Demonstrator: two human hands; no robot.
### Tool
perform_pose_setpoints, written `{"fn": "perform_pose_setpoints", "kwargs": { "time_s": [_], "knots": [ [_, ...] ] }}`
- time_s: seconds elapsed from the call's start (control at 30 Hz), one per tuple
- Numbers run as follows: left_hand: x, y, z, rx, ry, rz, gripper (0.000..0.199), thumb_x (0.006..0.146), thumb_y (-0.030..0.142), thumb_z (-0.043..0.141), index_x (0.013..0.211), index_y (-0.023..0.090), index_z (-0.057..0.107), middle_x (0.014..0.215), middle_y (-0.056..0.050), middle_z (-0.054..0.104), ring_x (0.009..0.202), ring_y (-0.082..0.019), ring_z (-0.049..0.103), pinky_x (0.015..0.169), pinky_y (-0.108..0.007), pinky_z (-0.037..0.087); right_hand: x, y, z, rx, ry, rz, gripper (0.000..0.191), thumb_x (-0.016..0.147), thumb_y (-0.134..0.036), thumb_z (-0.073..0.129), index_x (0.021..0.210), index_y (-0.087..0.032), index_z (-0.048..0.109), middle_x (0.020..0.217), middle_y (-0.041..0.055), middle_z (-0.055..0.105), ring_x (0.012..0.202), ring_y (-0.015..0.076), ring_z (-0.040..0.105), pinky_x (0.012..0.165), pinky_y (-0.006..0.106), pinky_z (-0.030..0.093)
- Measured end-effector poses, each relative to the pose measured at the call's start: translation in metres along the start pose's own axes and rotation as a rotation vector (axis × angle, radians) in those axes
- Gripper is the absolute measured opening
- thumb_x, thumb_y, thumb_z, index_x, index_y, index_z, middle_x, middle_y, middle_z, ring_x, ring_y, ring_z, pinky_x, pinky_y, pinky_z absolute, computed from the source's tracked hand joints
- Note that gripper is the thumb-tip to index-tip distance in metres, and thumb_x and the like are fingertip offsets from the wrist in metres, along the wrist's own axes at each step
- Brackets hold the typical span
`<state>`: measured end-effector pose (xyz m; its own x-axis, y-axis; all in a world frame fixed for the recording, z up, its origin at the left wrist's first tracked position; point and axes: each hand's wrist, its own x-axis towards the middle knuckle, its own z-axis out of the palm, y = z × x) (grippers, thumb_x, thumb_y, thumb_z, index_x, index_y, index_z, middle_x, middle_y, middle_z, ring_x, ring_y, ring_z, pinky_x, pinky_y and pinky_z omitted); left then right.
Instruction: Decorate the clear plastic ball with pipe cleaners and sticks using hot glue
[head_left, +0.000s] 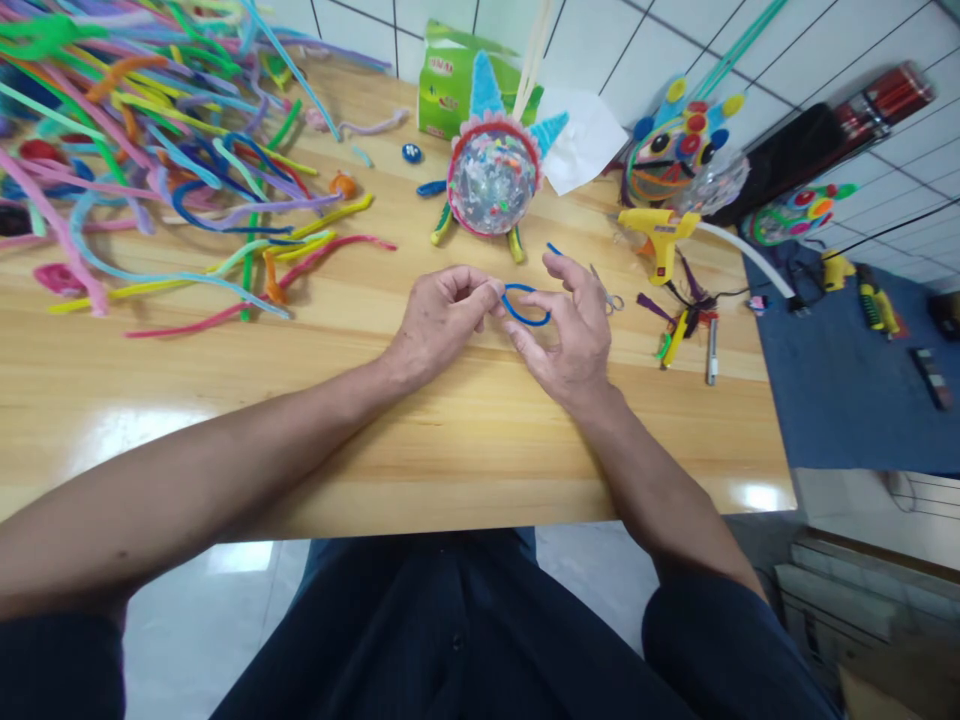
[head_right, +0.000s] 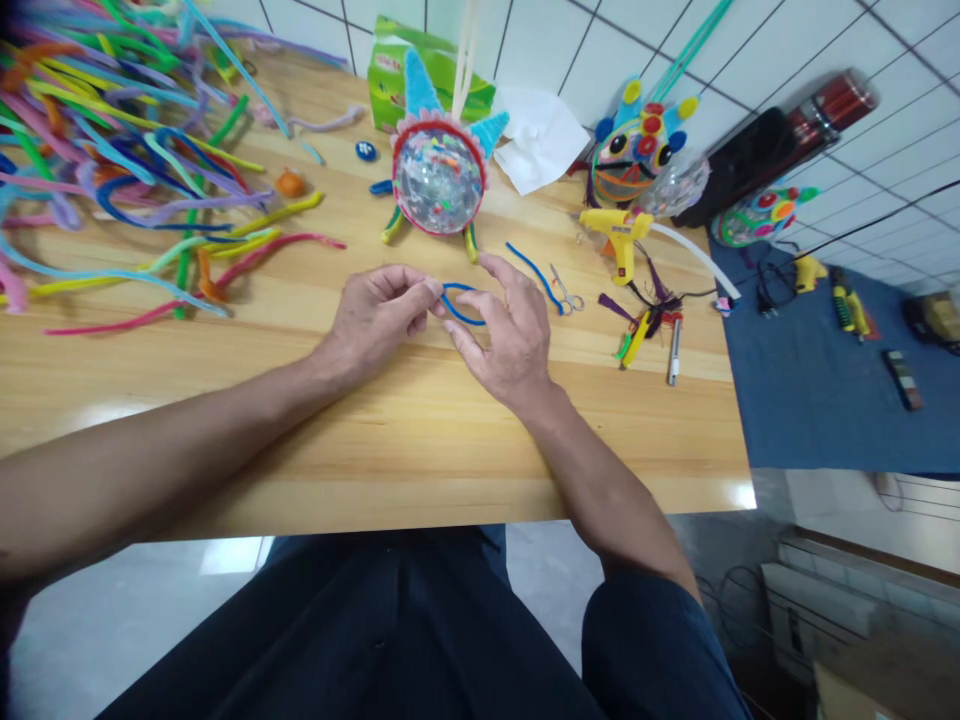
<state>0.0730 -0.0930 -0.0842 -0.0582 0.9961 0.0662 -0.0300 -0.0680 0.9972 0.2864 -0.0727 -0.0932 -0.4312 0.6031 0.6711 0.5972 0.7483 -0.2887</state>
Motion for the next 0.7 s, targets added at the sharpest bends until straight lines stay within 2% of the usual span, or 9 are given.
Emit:
{"fn": "perform_pose_setpoints", "kwargs": {
  "time_s": [0.1, 0.27, 0.43, 0.53, 0.7],
  "knots": [
    [-0.0003, 0.0016, 0.0006, -0.015, -0.017, -0.022, 0.028, 0.1, 0.033, 0.078, 0.076, 0.019, 0.075, 0.071, -0.001, 0.076, 0.058, -0.011, 0.054, 0.058, -0.025, 0.046, -0.0012, 0.0034, 0.0039, -0.037, -0.058, -0.003, 0.021, 0.114, -0.047, 0.068, 0.118, -0.03, 0.079, 0.158, 0.0102, 0.073, 0.147, 0.0371, 0.07, 0.125, 0.071, 0.058],
    [-0.0015, 0.0027, 0.0013, -0.022, -0.035, -0.014, 0.027, 0.099, 0.032, 0.079, 0.076, 0.019, 0.075, 0.072, -0.001, 0.077, 0.058, -0.011, 0.055, 0.059, -0.025, 0.047, -0.0032, 0.0062, 0.0058, -0.016, -0.098, 0.014, 0.024, 0.117, -0.044, 0.062, 0.111, -0.03, 0.081, 0.153, 0.0086, 0.077, 0.141, 0.034, 0.073, 0.124, 0.067, 0.059],
    [0.0012, 0.0013, -0.0008, -0.016, -0.034, -0.007, 0.029, 0.1, 0.035, 0.079, 0.075, 0.02, 0.075, 0.071, -0.001, 0.076, 0.059, -0.011, 0.056, 0.059, -0.026, 0.045, -0.002, 0.0068, 0.0002, 0.021, -0.072, 0.037, 0.024, 0.113, -0.05, 0.07, 0.124, -0.031, 0.079, 0.15, 0.0108, 0.077, 0.14, 0.0356, 0.073, 0.123, 0.066, 0.059],
    [0.0019, 0.0005, -0.0013, -0.013, -0.037, -0.002, 0.03, 0.101, 0.035, 0.08, 0.075, 0.02, 0.075, 0.069, 0.0, 0.074, 0.058, -0.011, 0.055, 0.058, -0.026, 0.045, -0.0004, 0.0068, -0.0015, 0.021, -0.013, 0.077, 0.03, 0.113, -0.053, 0.07, 0.133, -0.032, 0.075, 0.14, 0.0108, 0.079, 0.136, 0.0353, 0.074, 0.122, 0.064, 0.059],
    [-0.0005, 0.0004, -0.0001, 0.005, -0.074, -0.01, 0.029, 0.1, 0.035, 0.079, 0.075, 0.02, 0.076, 0.066, 0.0, 0.072, 0.056, -0.012, 0.056, 0.057, -0.027, 0.044, 0.0005, 0.006, 0.0009, -0.012, 0.019, 0.161, 0.019, 0.114, -0.047, 0.068, 0.114, -0.03, 0.078, 0.112, 0.0077, 0.08, 0.113, 0.0316, 0.078, 0.112, 0.057, 0.064]
  ]
}}
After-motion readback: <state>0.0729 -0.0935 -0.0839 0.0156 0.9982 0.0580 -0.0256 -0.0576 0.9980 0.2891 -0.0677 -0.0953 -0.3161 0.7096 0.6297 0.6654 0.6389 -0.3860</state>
